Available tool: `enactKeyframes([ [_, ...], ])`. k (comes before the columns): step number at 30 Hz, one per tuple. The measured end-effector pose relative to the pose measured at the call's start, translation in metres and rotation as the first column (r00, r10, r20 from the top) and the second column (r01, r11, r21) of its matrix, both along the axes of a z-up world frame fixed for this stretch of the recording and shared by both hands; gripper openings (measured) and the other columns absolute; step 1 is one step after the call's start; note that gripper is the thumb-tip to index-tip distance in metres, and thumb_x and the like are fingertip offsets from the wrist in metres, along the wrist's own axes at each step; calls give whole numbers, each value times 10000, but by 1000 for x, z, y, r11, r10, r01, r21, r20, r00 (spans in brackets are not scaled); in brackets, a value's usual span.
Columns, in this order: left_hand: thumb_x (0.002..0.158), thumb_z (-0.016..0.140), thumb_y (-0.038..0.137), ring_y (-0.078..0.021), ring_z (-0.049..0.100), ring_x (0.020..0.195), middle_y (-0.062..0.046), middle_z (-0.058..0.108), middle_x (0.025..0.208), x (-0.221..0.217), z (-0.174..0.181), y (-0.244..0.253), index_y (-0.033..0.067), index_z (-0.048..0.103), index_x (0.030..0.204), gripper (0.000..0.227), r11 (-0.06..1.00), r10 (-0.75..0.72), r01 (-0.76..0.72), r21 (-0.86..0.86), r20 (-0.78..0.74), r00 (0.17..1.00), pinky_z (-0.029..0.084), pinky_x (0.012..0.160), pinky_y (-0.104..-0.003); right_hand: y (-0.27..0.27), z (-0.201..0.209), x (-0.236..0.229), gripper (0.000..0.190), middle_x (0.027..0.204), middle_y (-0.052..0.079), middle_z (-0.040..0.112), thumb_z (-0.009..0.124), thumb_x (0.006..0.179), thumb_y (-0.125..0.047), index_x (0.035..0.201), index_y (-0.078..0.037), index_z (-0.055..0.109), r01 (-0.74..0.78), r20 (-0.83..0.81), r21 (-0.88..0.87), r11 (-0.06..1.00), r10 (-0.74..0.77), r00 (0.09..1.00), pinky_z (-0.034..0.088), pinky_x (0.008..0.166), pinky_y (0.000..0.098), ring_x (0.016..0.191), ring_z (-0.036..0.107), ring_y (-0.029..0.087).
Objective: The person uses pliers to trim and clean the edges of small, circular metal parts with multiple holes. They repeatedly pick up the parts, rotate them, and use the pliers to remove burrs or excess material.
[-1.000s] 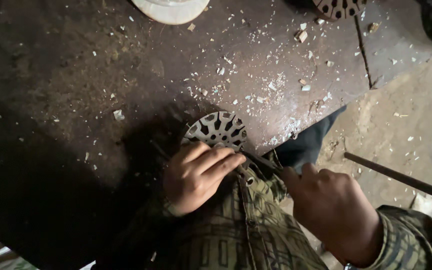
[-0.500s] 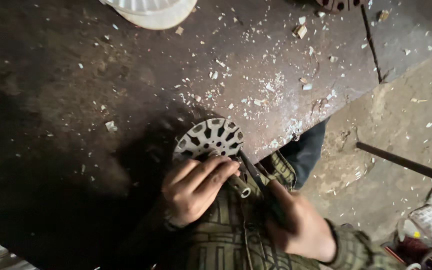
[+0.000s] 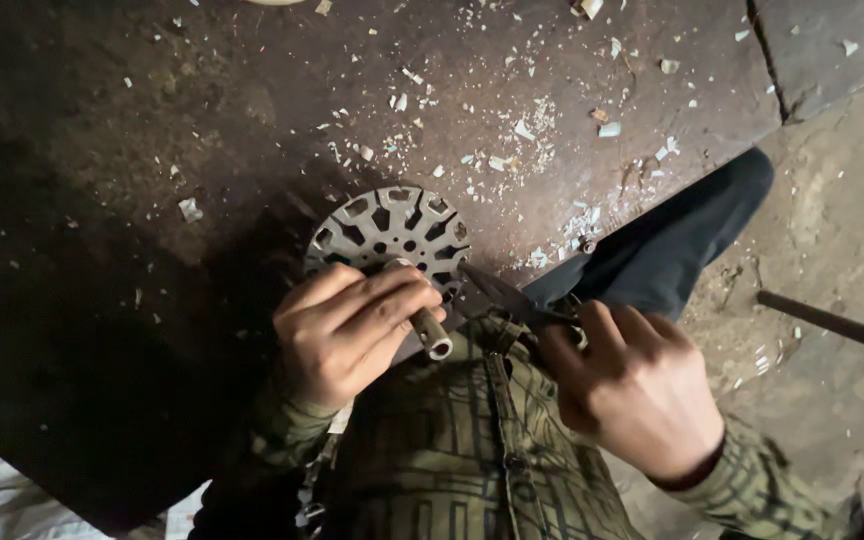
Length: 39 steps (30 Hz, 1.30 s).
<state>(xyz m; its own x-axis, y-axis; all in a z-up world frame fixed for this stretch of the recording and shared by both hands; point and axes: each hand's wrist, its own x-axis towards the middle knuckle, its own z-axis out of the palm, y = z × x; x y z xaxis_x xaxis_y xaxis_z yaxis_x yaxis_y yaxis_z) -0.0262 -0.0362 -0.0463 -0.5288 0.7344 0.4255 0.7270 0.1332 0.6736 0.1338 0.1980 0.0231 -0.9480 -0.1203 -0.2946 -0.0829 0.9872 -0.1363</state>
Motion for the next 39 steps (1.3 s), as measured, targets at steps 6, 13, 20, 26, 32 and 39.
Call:
enactKeyframes([
  [6, 904, 826, 119, -114, 752, 943, 20, 786, 1044, 6, -8, 5, 76, 772, 871, 77, 997, 71, -71, -13, -17, 997, 474, 679, -269, -13, -19, 4, 336, 902, 118, 650, 661, 672, -161, 991, -103, 748, 28, -133, 43, 999, -22, 991, 461, 450, 298, 599, 557, 160],
  [13, 921, 844, 194, -76, 730, 925, 41, 777, 1037, 10, -15, 3, 104, 776, 904, 115, 996, 86, -86, -23, -15, 996, 456, 663, -254, -2, 6, 0, 311, 766, 71, 585, 694, 610, -198, 910, -121, 716, 23, 32, -45, 999, -22, 999, 496, 489, 374, 582, 571, 205],
  [20, 907, 811, 101, -83, 740, 918, 22, 784, 1060, 6, -4, 4, 88, 774, 1003, 104, 996, 84, -80, -42, 110, 990, 452, 668, -264, -3, -61, 18, 415, 857, 146, 552, 738, 585, -226, 926, -21, 621, 177, -111, -429, 886, -246, 963, 476, 560, 435, 663, 578, 322],
  [26, 871, 756, 19, -120, 745, 933, 24, 781, 1051, 11, 0, 2, 113, 766, 1009, 167, 990, 129, -122, -75, 102, 986, 495, 715, -282, -33, -100, 50, 450, 930, 187, 535, 628, 663, -145, 1077, -19, 506, 383, -52, -786, 486, -668, 742, 484, 665, 407, 750, 566, 327],
  [32, 853, 811, 83, -155, 731, 909, -7, 776, 1040, 11, 1, 2, 97, 764, 1010, 164, 990, 130, -124, -72, 87, 988, 533, 720, -298, -17, -78, 45, 307, 919, 213, 535, 608, 849, -74, 1137, 19, 554, 349, 39, -898, 268, -741, 670, 428, 665, 383, 730, 499, 338],
  [39, 843, 804, 84, -158, 694, 863, -38, 749, 1059, 0, 2, -1, 95, 767, 1026, 187, 998, 60, -59, -15, 67, 996, 551, 726, -287, -11, -68, 32, 337, 863, 165, 506, 654, 613, -36, 932, -7, 549, 317, -24, -646, 694, -433, 901, 446, 644, 364, 735, 535, 335],
])
